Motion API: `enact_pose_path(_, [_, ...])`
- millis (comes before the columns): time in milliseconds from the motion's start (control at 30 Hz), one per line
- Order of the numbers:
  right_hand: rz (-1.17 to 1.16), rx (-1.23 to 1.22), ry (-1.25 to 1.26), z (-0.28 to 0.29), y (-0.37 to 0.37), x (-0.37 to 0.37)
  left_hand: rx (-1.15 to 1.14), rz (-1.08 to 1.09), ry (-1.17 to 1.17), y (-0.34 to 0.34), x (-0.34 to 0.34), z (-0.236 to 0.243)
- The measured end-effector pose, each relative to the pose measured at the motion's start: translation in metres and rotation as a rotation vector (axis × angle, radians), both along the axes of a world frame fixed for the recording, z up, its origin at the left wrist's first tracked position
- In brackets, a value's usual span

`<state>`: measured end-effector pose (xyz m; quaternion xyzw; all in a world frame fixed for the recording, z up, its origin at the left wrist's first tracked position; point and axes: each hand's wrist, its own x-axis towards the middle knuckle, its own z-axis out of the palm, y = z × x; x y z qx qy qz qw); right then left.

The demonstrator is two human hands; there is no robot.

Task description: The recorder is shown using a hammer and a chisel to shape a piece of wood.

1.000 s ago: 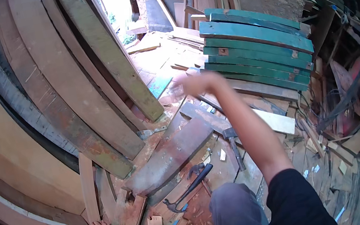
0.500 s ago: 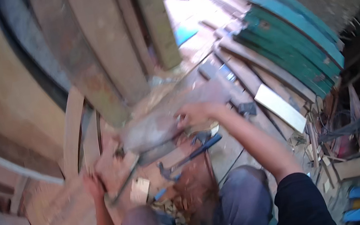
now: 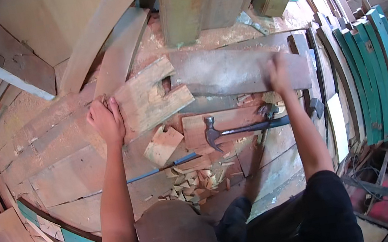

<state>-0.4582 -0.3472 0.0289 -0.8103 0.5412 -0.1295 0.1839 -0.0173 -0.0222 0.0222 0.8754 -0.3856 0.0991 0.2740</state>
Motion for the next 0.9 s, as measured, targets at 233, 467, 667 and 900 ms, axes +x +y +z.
enact_pose_path(233, [-0.413, -0.091, 0.584, -0.038, 0.034, 0.032, -0.030, 0.011, -0.030, -0.001, 0.003, -0.006])
enact_pose_path(467, [0.497, -0.205, -0.217, 0.006, 0.145, 0.173, 0.001, 0.031, -0.028, 0.011, 0.010, -0.009])
enact_pose_path(667, [0.798, -0.336, 0.156, 0.022, 0.081, 0.160, -0.013, -0.005, -0.004, 0.003, 0.004, -0.006])
enact_pose_path(900, [1.214, -0.276, 0.215, 0.018, 0.079, 0.183, -0.040, 0.012, -0.054, 0.009, 0.009, -0.008])
